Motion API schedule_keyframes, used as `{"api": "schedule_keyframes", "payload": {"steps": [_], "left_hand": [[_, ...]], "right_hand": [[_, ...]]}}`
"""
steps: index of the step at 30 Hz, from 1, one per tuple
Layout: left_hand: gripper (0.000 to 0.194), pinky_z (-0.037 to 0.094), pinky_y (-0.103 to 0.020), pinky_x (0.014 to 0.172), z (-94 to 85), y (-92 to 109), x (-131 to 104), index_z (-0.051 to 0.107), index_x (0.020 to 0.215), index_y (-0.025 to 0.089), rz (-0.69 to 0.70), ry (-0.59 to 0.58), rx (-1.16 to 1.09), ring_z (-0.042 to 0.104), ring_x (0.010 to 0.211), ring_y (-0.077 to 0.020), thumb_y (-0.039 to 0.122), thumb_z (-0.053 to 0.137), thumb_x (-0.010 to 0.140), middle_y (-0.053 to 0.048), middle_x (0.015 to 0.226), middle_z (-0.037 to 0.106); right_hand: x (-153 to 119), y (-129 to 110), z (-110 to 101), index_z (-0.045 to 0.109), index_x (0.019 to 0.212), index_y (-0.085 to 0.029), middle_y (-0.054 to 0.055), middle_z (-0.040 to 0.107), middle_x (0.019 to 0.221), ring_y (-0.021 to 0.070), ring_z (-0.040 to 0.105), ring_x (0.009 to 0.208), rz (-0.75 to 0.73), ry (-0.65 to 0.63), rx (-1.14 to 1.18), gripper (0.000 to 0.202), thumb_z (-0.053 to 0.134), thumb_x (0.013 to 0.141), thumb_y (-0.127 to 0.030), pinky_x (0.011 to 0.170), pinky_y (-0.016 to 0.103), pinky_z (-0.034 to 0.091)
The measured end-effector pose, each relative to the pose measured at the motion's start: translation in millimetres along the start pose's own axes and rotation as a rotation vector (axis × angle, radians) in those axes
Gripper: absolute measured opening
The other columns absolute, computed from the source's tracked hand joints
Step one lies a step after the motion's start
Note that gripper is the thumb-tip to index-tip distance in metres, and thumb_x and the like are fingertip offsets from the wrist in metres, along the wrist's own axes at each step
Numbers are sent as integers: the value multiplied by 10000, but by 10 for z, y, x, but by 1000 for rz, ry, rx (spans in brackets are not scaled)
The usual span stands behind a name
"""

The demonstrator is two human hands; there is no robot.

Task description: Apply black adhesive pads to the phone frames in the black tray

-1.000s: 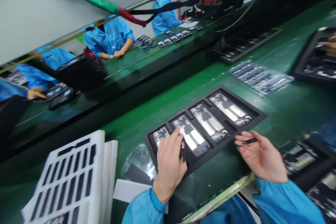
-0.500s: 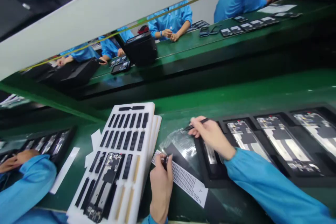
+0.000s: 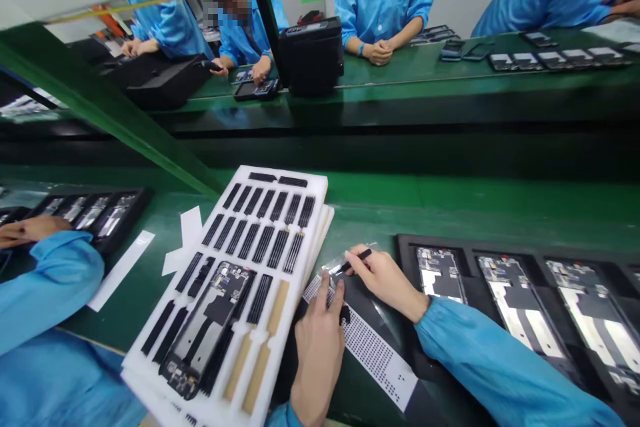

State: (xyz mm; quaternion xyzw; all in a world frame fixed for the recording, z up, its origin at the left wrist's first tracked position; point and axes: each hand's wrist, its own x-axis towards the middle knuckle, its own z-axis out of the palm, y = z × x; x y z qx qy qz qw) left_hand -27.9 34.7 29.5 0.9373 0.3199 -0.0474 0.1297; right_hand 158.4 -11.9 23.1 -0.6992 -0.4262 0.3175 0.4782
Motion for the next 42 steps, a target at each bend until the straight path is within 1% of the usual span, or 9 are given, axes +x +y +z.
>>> {"api": "schedule_keyframes", "payload": {"steps": [3, 5, 7, 9, 12, 15, 25, 38, 42], "left_hand": [[803, 652, -401, 753, 27, -21, 41, 558, 1432, 290, -25, -33, -48, 712, 1063, -301, -72, 578, 715, -101, 1607, 412], [680, 645, -406, 764, 39, -18, 54, 599, 1372, 272, -71, 33, -211, 726, 1019, -294, -34, 592, 764, -114, 1544, 505], [451, 634, -351, 701, 24, 20, 50, 587, 1325, 242, -191, 177, -556, 749, 886, -246, 120, 590, 892, -133, 1344, 675], [320, 559, -266, 482, -32, 99, 34, 537, 1274, 226, -347, 307, -1034, 700, 597, -173, 380, 502, 996, -106, 1054, 762], [477, 298, -179, 266, -181, 257, 19, 499, 1162, 221, -451, 290, -1648, 470, 311, -90, 642, 357, 987, -32, 773, 715], [502, 235, -116, 295, -323, 383, 22, 538, 1023, 188, -469, 231, -1907, 413, 297, -43, 673, 423, 960, -1, 634, 651], [480, 212, -103, 297, -419, 455, -7, 602, 931, 147, -424, 193, -2023, 390, 297, -28, 622, 530, 946, 14, 570, 610], [359, 173, -110, 320, -389, 439, -48, 642, 989, 137, -309, 183, -2057, 449, 363, -30, 486, 560, 970, -11, 677, 639], [263, 147, -122, 326, -370, 411, -67, 653, 997, 138, -272, 180, -2090, 454, 394, -35, 390, 618, 931, -15, 711, 644]], "right_hand": [[1, 45, 46, 648, 931, -210, 38, 758, 771, 218, 751, 738, 20, -1, 55, 306, 484, 1028, -449, 711, 299, 543], [-28, -4, 31, 662, 965, -191, 66, 768, 835, 219, 757, 742, 29, 17, 99, 392, 446, 1037, -510, 700, 303, 570], [-106, -128, -20, 683, 977, -177, 84, 773, 871, 213, 756, 744, 36, 67, 190, 450, 436, 1037, -549, 692, 298, 587], [-234, -296, -80, 706, 997, -177, 81, 774, 854, 206, 750, 742, 51, 129, 324, 427, 495, 1025, -548, 704, 289, 599], [-449, -515, -123, 731, 1032, -198, 74, 778, 863, 205, 752, 743, 91, 160, 491, 359, 603, 987, -530, 697, 284, 621], [-589, -613, -92, 739, 1076, -217, 78, 782, 914, 231, 768, 772, 132, 142, 567, 384, 625, 964, -565, 711, 316, 653], [-686, -609, -23, 704, 1205, -265, 60, 772, 1093, 217, 781, 842, 47, 173, 556, 295, 575, 1025, -460, 802, 320, 663], [-708, -533, -42, 750, 1212, -237, 57, 748, 1214, 182, 712, 1106, -161, 304, 74, 311, 505, 1062, -356, 964, 227, 556], [-717, -527, -18, 807, 1053, -274, 35, 740, 1236, 173, 713, 1107, -208, 290, 52, 329, 482, 1069, -323, 955, 214, 556]]}}
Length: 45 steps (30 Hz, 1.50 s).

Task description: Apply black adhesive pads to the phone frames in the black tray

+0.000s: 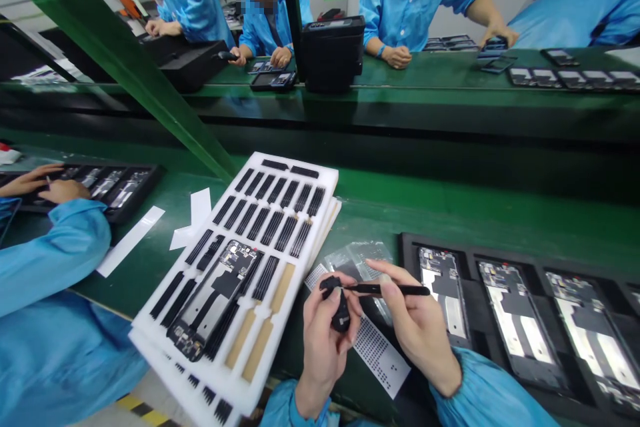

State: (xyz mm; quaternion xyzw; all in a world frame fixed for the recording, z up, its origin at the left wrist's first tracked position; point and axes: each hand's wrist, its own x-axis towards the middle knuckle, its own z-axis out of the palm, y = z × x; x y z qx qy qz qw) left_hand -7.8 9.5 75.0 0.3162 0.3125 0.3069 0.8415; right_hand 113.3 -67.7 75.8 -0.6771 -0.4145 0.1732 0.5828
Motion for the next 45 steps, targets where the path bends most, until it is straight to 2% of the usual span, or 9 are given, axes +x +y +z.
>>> {"api": "schedule_keyframes", "payload": {"steps": [2, 7, 10, 13, 16, 21, 25, 40, 45], "left_hand": [[256, 147, -129, 330, -2, -11, 0, 648, 997, 138, -18, 17, 9, 443, 401, -41, 382, 608, 931, -12, 697, 633], [261, 235, -147, 360, 8, -62, 63, 593, 1097, 180, 31, 178, 94, 425, 453, -54, 398, 560, 958, 11, 751, 602], [243, 356, -183, 406, -22, -91, 172, 558, 1146, 212, 168, 229, 405, 474, 505, -83, 396, 493, 1001, 9, 806, 607], [283, 550, -284, 684, -52, -114, 321, 561, 1252, 195, 318, 87, 1015, 650, 756, -163, 234, 411, 1015, -52, 923, 677], [552, 548, -395, 936, -18, -135, 469, 536, 1381, 180, 384, -103, 1650, 655, 1094, -248, -19, 386, 889, -114, 1181, 685], [738, 575, -468, 944, 113, -175, 644, 509, 1459, 153, 346, -266, 2188, 612, 1184, -300, -106, 439, 771, -134, 1543, 498], [747, 603, -459, 870, 129, -219, 693, 520, 1470, 171, 320, -294, 2285, 635, 1115, -299, -112, 427, 784, -115, 1587, 440], [710, 602, -459, 837, 109, -256, 726, 507, 1481, 128, 374, -312, 2335, 645, 1077, -308, -107, 386, 822, -127, 1582, 436], [709, 570, -512, 884, 91, -228, 717, 544, 1439, 137, 320, -285, 2111, 624, 1145, -338, -124, 354, 808, -138, 1551, 488]], "right_hand": [[-23, 6, 10, 811, 981, -283, 24, 737, 1244, 171, 716, 1099, 6, -10, -4, 340, 484, 1068, -313, 943, 211, 560], [117, 88, -117, 726, 1145, -239, 69, 779, 1091, 192, 769, 879, 130, 73, 63, 290, 524, 1048, -422, 781, 268, 627], [413, 289, -287, 688, 1016, -189, 94, 784, 878, 201, 761, 716, 258, 152, 108, 387, 535, 1016, -544, 588, 261, 610], [696, 589, -397, 630, 924, -178, 98, 749, 700, 211, 731, 627, 313, 78, 73, 527, 546, 934, -698, 500, 259, 567], [819, 836, -405, 603, 897, -181, 99, 730, 664, 198, 684, 534, 316, 5, 0, 605, 485, 907, -775, 420, 257, 508], [787, 928, -383, 633, 910, -196, 48, 695, 603, 229, 733, 653, 286, -87, -101, 535, 464, 965, -700, 536, 281, 539], [772, 882, -384, 649, 913, -218, 45, 757, 730, 225, 746, 703, 264, -160, -195, 417, 470, 1011, -582, 676, 316, 553], [764, 871, -342, 638, 925, -250, 34, 782, 783, 239, 766, 747, 210, -193, -278, 288, 454, 1020, -450, 732, 332, 593], [773, 892, -319, 648, 935, -230, 52, 778, 780, 243, 767, 766, 213, -163, -224, 331, 465, 1017, -494, 751, 345, 601]]}}
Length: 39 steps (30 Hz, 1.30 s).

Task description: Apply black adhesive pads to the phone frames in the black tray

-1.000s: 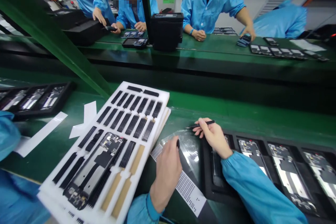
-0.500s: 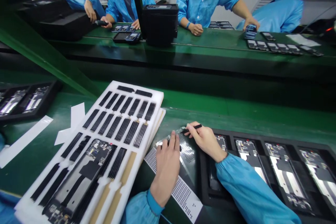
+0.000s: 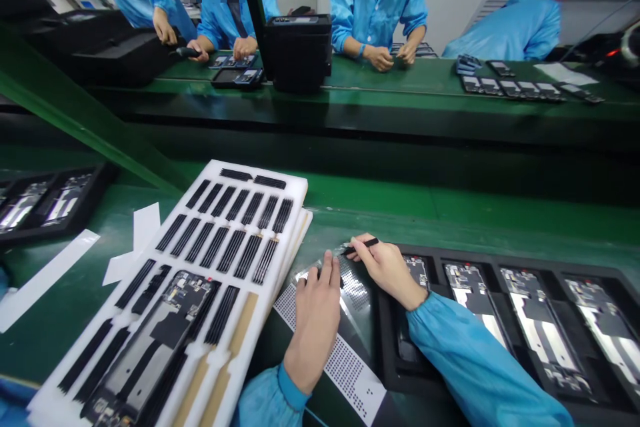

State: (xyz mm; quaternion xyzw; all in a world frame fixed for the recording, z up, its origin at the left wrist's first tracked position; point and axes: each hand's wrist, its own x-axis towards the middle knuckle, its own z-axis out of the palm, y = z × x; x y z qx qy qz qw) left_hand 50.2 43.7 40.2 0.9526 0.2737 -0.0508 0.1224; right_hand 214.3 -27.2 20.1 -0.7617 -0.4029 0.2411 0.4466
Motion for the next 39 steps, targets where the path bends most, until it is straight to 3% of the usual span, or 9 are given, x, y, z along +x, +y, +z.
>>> {"api": "schedule_keyframes", "payload": {"steps": [3, 5, 8, 11, 17, 24, 34, 39], "left_hand": [[520, 521, -495, 971, -44, -33, -50, 569, 1370, 157, -162, 153, -511, 599, 1206, -312, -14, 383, 916, -154, 1403, 624], [324, 564, -387, 839, -111, -53, -106, 589, 1279, 180, -292, 188, -1009, 658, 1031, -245, 165, 441, 991, -137, 1216, 698], [225, 500, -243, 522, -257, -62, -213, 612, 1135, 181, -342, -35, -1700, 603, 745, -163, 319, 549, 969, -102, 1037, 692], [244, 471, -202, 453, -405, -35, -313, 618, 1137, 163, -298, -227, -2021, 563, 726, -150, 279, 629, 923, -98, 978, 673], [193, 488, -188, 421, -553, 65, -410, 633, 1105, 157, -217, -294, -2108, 548, 683, -131, 227, 643, 925, -85, 935, 651], [129, 464, -164, 425, -609, 138, -457, 642, 1054, 156, -139, -351, -2048, 528, 601, -94, 233, 598, 960, -57, 859, 632], [151, 428, -152, 416, -696, 274, -524, 637, 1084, 161, -101, -405, -2014, 515, 566, -82, 242, 599, 962, -38, 806, 613], [234, 467, -176, 445, -733, 353, -537, 641, 1175, 149, -95, -406, -1999, 533, 618, -99, 241, 586, 966, -65, 872, 636]], "right_hand": [[-35, -111, -78, 651, 958, -196, 85, 783, 797, 231, 765, 719, 13, 30, 95, 459, 407, 1032, -577, 643, 321, 601], [-121, -260, -166, 662, 956, -173, 97, 780, 775, 231, 764, 700, 31, 60, 223, 505, 428, 1022, -615, 562, 294, 579], [-329, -521, -289, 704, 922, -170, 91, 775, 771, 230, 763, 696, 32, 90, 365, 455, 536, 1000, -586, 553, 284, 578], [-534, -698, -356, 747, 918, -181, 81, 772, 803, 215, 750, 684, -12, 65, 376, 412, 560, 1007, -537, 594, 288, 610], [-743, -712, -384, 764, 940, -210, 70, 775, 862, 205, 738, 710, -35, 124, 364, 319, 591, 1007, -470, 647, 281, 631], [-855, -741, -454, 771, 856, -221, 80, 771, 877, 231, 744, 784, -76, 174, 316, 342, 595, 998, -478, 664, 289, 636], [-978, -768, -575, 764, 844, -232, 73, 771, 891, 234, 749, 818, -159, 189, 275, 332, 565, 1020, -432, 669, 281, 628], [-1071, -725, -672, 763, 934, -236, 50, 764, 887, 211, 745, 828, -225, 182, 257, 275, 533, 1043, -339, 739, 270, 613]]}}
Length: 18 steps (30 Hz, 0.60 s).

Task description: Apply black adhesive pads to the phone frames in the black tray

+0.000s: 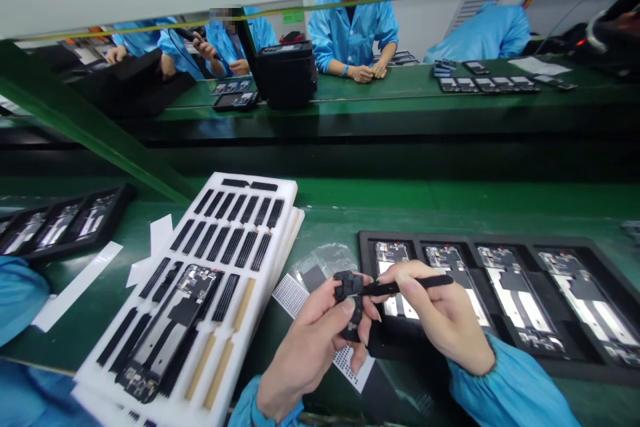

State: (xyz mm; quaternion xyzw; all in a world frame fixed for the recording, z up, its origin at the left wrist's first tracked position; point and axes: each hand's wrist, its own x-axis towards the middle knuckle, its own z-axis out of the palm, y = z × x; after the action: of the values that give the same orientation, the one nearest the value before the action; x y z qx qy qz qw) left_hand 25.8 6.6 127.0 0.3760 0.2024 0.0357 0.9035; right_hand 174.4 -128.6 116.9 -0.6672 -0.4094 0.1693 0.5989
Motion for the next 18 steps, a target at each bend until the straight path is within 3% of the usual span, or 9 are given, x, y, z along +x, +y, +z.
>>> {"api": "schedule_keyframes", "payload": {"steps": [6, 10, 14, 16, 18], "left_hand": [[313, 454, -189, 439, 129, -48, 90, 628, 1220, 125, -27, 17, 20, 539, 671, -130, 233, 614, 926, -85, 891, 644], [374, 485, -229, 459, 147, -155, 220, 572, 1235, 157, -64, 6, 215, 530, 636, -138, 349, 631, 920, -36, 822, 603], [369, 517, -280, 517, 129, -247, 478, 563, 1117, 208, -120, -1, 800, 593, 624, -165, 536, 458, 986, -37, 853, 644], [362, 490, -285, 540, 207, -307, 655, 577, 1013, 218, -114, -20, 1174, 609, 603, -181, 527, 387, 1010, -23, 769, 651], [288, 485, -308, 620, 374, -418, 839, 584, 939, 227, -13, -65, 1490, 641, 651, -210, 445, 412, 1015, -14, 716, 653]], "right_hand": [[-144, 19, -72, 744, 1008, -238, 46, 766, 940, 195, 744, 834, -2, 40, 62, 211, 546, 1038, -305, 745, 255, 600], [-287, 105, -130, 734, 1039, -217, 56, 775, 864, 196, 745, 730, 114, 252, 275, 241, 562, 1031, -385, 677, 275, 605], [-604, 322, -626, 740, 1089, -172, 52, 762, 692, 197, 740, 653, 271, 638, 639, 325, 631, 962, -451, 665, 279, 614], [-943, 445, -976, 755, 1115, -141, 79, 792, 776, 202, 768, 741, 420, 729, 852, 334, 717, 869, -363, 702, 256, 626], [-1368, 574, -1253, 770, 1103, -133, 73, 806, 855, 195, 780, 795, 599, 764, 1047, 327, 744, 788, -216, 713, 237, 636]]}}
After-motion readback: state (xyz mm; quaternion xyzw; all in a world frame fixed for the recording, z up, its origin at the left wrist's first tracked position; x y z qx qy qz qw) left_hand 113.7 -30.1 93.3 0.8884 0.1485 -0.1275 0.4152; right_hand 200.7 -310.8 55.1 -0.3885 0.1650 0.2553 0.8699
